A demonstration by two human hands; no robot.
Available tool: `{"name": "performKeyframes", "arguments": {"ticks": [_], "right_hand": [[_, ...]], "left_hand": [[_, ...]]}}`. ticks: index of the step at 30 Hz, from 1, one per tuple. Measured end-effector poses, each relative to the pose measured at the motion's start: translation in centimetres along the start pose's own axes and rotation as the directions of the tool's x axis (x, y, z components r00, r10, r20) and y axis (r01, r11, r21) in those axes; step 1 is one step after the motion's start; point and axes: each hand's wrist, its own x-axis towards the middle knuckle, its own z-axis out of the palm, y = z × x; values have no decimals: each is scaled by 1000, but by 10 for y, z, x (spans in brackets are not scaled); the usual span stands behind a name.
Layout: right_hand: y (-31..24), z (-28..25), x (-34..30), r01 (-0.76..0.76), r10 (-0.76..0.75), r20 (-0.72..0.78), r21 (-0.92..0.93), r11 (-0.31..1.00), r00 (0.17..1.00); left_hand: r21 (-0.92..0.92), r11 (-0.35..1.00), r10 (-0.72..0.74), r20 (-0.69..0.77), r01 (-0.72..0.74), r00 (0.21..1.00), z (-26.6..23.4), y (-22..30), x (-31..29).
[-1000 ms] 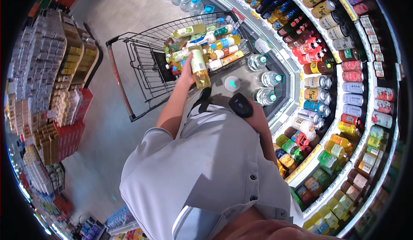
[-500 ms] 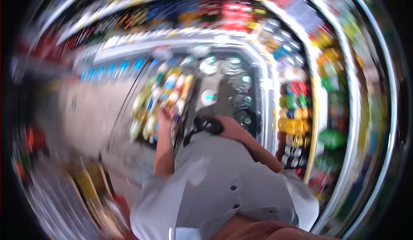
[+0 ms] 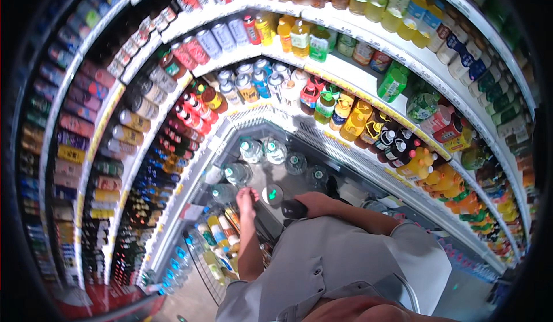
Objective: Picking various bottled beverages from refrigerated supermarket shelves and placing them into a shopping cart while using a handheld scanner.
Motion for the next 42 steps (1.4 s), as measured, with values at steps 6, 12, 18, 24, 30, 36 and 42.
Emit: {"name": "performKeyframes", "arguments": {"ticks": [6,12,18,24,30,36,42], "right_hand": [[52,-33,-28,-36,37,-133,15,999,990],[99,-56,-47,-49,71,-294,80,996,953],[134,-87,-57,3,59,-368,168,986,928],[166,-123,-78,-132,174,-378,135,982,909],[186,-142,-90,-160,211,-395,159,974,894],[180,-157,-81,-145,182,-336,132,981,924],[150,-149,-59,-96,140,-236,188,977,962]], "left_hand": [[315,934,55,331,-166,942,164,68,30],[381,670,304,643,-638,703,349,178,76],[200,261,631,705,-944,324,541,300,87],[172,31,876,469,-985,109,672,373,84],[253,211,891,347,-944,292,695,368,93],[-241,197,955,267,-950,130,629,347,70],[-625,469,870,207,-624,447,467,293,61]]}}
